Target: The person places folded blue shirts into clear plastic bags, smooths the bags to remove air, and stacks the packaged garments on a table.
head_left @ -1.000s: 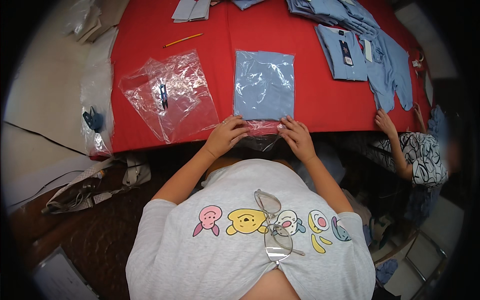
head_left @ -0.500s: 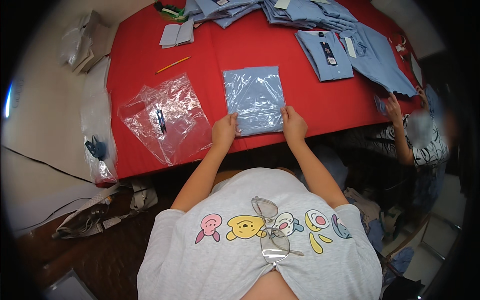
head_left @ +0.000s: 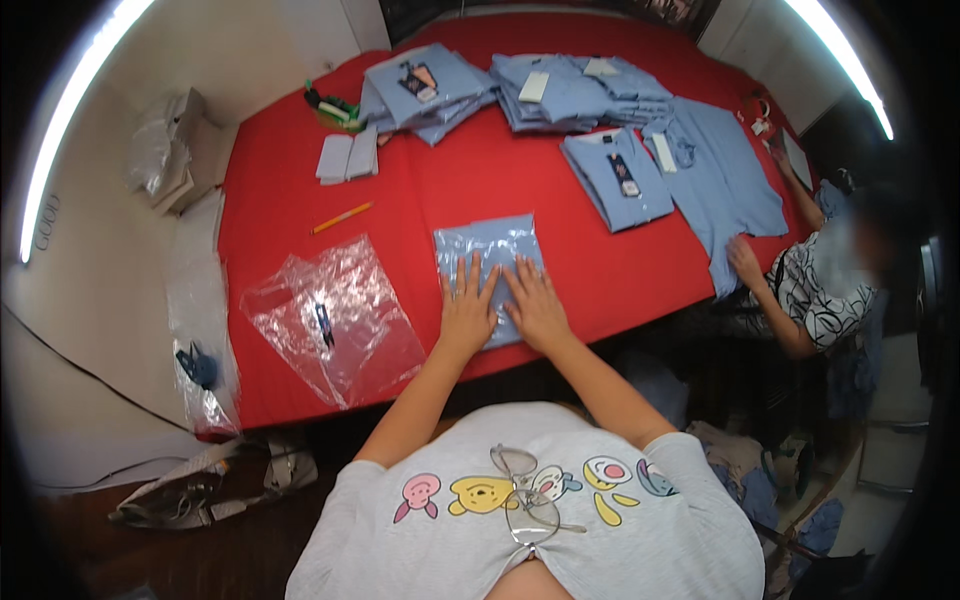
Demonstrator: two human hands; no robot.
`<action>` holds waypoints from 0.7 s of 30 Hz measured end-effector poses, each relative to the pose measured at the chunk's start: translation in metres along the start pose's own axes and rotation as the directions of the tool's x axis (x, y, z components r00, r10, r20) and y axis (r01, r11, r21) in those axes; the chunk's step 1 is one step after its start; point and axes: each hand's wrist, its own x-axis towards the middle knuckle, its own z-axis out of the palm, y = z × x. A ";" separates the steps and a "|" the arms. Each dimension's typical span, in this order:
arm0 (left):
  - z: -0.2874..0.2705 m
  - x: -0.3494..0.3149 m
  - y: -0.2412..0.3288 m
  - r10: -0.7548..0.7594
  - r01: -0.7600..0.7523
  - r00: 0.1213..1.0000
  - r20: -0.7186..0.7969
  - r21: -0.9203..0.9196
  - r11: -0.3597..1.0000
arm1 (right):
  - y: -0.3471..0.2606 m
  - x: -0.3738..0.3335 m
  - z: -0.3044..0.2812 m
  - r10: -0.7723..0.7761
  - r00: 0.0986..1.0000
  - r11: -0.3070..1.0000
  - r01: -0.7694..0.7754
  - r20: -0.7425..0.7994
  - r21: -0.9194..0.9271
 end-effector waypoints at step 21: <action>-0.005 -0.014 -0.005 -0.071 0.115 0.949 0.307 -0.129 0.985 | 0.018 -0.007 -0.027 0.519 0.855 0.749 -0.460 0.010 0.478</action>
